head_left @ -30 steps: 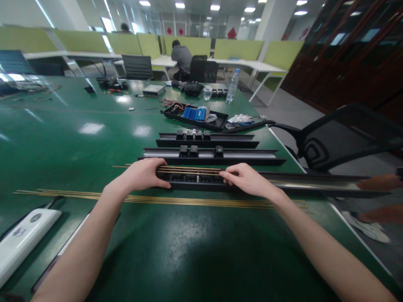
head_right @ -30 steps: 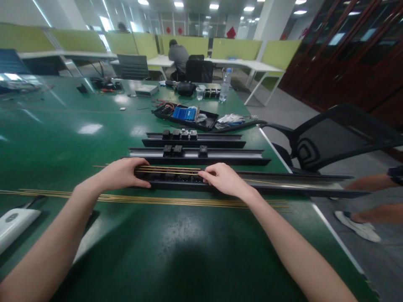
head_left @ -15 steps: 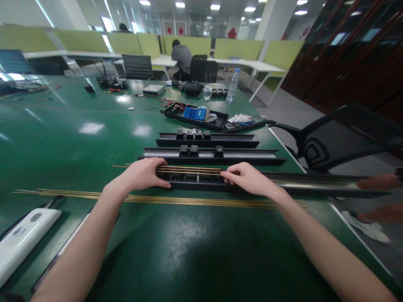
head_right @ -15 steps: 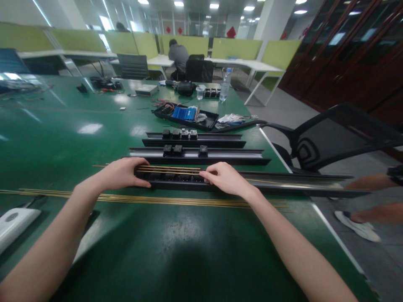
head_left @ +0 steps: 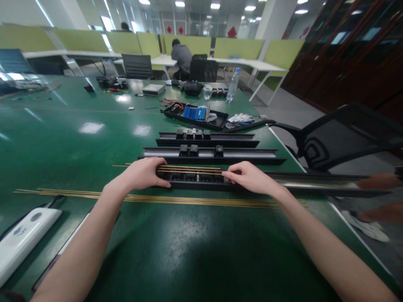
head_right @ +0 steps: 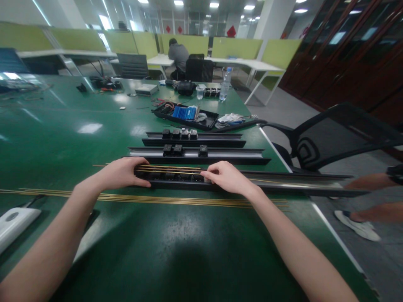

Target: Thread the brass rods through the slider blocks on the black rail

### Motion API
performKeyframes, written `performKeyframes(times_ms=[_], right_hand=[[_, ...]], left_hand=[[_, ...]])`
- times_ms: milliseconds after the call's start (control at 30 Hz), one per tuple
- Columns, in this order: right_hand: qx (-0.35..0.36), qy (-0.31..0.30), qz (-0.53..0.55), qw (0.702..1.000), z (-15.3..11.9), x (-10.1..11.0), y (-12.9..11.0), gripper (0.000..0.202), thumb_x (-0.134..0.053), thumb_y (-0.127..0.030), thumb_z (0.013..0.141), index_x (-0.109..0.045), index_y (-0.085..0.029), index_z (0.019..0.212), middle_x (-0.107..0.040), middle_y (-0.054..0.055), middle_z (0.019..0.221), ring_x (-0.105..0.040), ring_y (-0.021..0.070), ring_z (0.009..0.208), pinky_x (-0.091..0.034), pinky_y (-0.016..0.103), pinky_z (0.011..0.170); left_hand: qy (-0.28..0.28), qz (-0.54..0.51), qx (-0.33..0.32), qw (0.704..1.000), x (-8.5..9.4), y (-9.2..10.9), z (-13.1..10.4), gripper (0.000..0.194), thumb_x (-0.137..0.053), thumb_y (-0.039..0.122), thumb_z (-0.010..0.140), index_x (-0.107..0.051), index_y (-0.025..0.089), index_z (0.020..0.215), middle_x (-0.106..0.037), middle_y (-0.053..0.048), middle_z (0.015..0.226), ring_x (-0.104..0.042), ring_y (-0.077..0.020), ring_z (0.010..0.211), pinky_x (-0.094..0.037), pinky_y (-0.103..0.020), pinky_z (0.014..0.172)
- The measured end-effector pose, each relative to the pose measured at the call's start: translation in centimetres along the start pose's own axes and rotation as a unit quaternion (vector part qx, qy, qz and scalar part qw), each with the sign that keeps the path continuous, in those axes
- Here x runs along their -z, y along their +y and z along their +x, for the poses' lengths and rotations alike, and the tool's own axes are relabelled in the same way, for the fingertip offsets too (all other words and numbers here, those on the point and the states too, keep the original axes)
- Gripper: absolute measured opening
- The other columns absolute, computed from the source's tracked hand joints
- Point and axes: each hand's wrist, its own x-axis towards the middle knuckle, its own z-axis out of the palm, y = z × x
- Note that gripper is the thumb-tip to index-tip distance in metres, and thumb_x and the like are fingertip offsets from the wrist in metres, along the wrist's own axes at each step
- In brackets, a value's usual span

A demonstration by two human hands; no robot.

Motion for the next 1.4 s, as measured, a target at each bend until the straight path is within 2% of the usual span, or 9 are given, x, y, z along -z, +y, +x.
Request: performKeyframes(times_ms=[333, 900, 1167, 1400], right_hand=[[-0.002, -0.006, -0.01, 1.0, -0.1, 0.4, 0.3, 0.05, -0.053, -0.06, 0.092, -0.073, -0.018, 0.073, -0.069, 0.003, 0.067, -0.058, 0.0162, 0.062, -0.038, 0.029, 0.059], [-0.059, -0.053, -0.038, 0.996, -0.7, 2.3, 1.2, 0.066, -0.05, -0.078, 0.084, -0.072, -0.017, 0.07, -0.063, 0.003, 0.061, -0.048, 0.0139, 0.054, -0.032, 0.029, 0.053], [-0.059, -0.066, -0.057, 0.994, -1.0, 3.0, 1.4, 0.066, -0.048, -0.077, 0.086, -0.071, -0.017, 0.068, -0.059, 0.002, 0.059, -0.044, 0.013, 0.054, -0.03, 0.029, 0.053], [-0.07, -0.084, -0.05, 0.993, -1.2, 3.4, 1.5, 0.067, -0.049, -0.078, 0.085, -0.07, -0.017, 0.066, -0.06, 0.002, 0.06, -0.047, 0.0138, 0.055, -0.033, 0.029, 0.054]], left_hand=[[-0.002, -0.001, 0.003, 1.0, 0.2, 0.2, 0.0, 0.068, -0.07, 0.072, 0.062, -0.065, 0.026, 0.112, -0.073, -0.005, 0.114, -0.068, -0.0293, 0.104, -0.051, -0.036, 0.082], [-0.012, -0.011, 0.016, 1.0, 0.3, 0.3, 0.0, 0.072, -0.071, 0.072, 0.059, -0.065, 0.026, 0.115, -0.072, -0.007, 0.118, -0.066, -0.0317, 0.108, -0.051, -0.038, 0.087], [-0.011, -0.001, 0.011, 1.0, 0.2, 0.1, 0.1, 0.072, -0.07, 0.072, 0.061, -0.065, 0.026, 0.116, -0.073, -0.006, 0.119, -0.067, -0.0312, 0.107, -0.052, -0.036, 0.085], [-0.009, 0.0, 0.009, 1.0, 0.2, 0.2, 0.0, 0.072, -0.07, 0.072, 0.062, -0.064, 0.026, 0.116, -0.072, -0.006, 0.119, -0.067, -0.0306, 0.106, -0.052, -0.037, 0.084]])
